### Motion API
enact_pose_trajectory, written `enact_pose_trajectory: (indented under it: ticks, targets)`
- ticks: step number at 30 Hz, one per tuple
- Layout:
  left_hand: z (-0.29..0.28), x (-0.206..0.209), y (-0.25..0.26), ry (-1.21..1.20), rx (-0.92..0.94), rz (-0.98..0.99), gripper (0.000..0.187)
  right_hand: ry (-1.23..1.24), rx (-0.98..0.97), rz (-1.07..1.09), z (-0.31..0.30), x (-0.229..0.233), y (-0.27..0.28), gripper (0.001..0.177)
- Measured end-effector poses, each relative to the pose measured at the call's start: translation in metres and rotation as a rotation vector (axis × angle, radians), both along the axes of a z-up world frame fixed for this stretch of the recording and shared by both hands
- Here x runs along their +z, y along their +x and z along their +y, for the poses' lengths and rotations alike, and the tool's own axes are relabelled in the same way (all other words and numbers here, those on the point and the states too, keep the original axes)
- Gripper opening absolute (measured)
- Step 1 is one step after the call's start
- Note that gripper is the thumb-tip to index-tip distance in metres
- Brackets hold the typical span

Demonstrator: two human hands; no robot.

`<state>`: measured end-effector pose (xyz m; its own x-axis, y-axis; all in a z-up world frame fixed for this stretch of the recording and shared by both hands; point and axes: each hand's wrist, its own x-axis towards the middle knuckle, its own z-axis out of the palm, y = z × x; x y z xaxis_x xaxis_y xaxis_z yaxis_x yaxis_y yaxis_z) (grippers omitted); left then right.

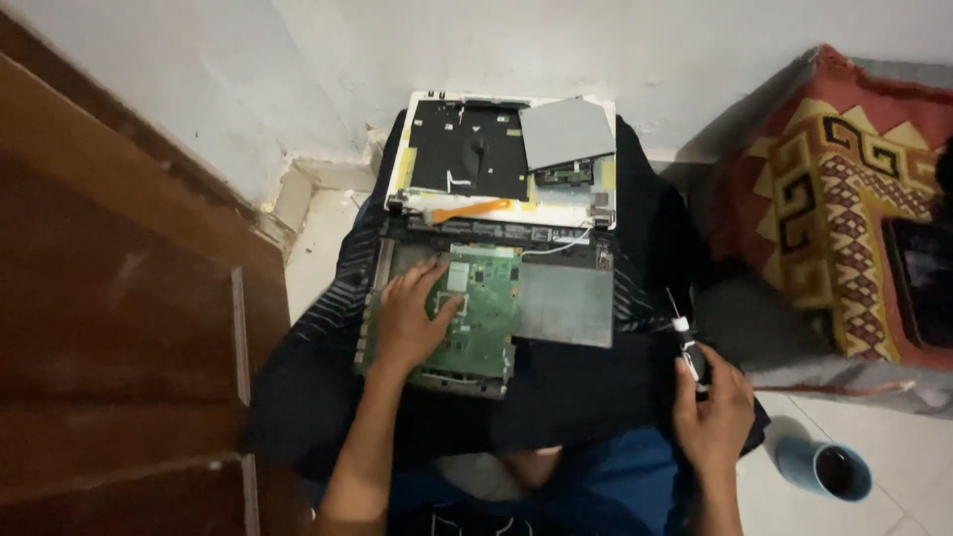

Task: Routing speaker cables and repositioning the motherboard during a laptop repair.

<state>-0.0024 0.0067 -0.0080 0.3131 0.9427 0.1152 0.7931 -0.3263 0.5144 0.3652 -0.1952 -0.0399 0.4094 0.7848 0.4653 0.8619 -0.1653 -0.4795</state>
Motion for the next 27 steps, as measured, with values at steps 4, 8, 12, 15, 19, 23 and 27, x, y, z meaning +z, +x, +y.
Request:
enact_pose_trajectory:
  ticks: [4,8,12,15,19,23,27]
  targets:
    - [0.0,0.017,0.01,-0.007,0.032,-0.046,0.055,-0.032,0.0,0.025,0.0,-0.004,0.003,0.034]
    - [0.001,0.038,0.035,-0.163,0.044,0.235,0.07,0.007,-0.003,-0.003,0.003,-0.015,0.007,0.033]
    - [0.002,0.023,0.052,-0.096,0.055,0.453,0.069,-0.013,-0.041,-0.015,0.008,-0.037,0.017,0.031]
    - [-0.007,0.04,0.054,-0.026,0.057,0.423,0.068,-0.042,-0.021,0.036,0.015,-0.032,0.017,0.032]
    - [-0.001,0.022,0.052,-0.092,0.058,0.518,0.068,-0.077,-0.095,0.02,0.018,-0.056,0.026,0.034]
    - [-0.001,0.025,0.056,-0.139,0.072,0.542,0.07,-0.093,-0.078,0.061,0.025,-0.065,0.031,0.034]
    - [-0.004,0.028,0.053,0.014,0.032,0.488,0.066,-0.177,-0.083,0.105,0.035,-0.08,0.046,0.036]
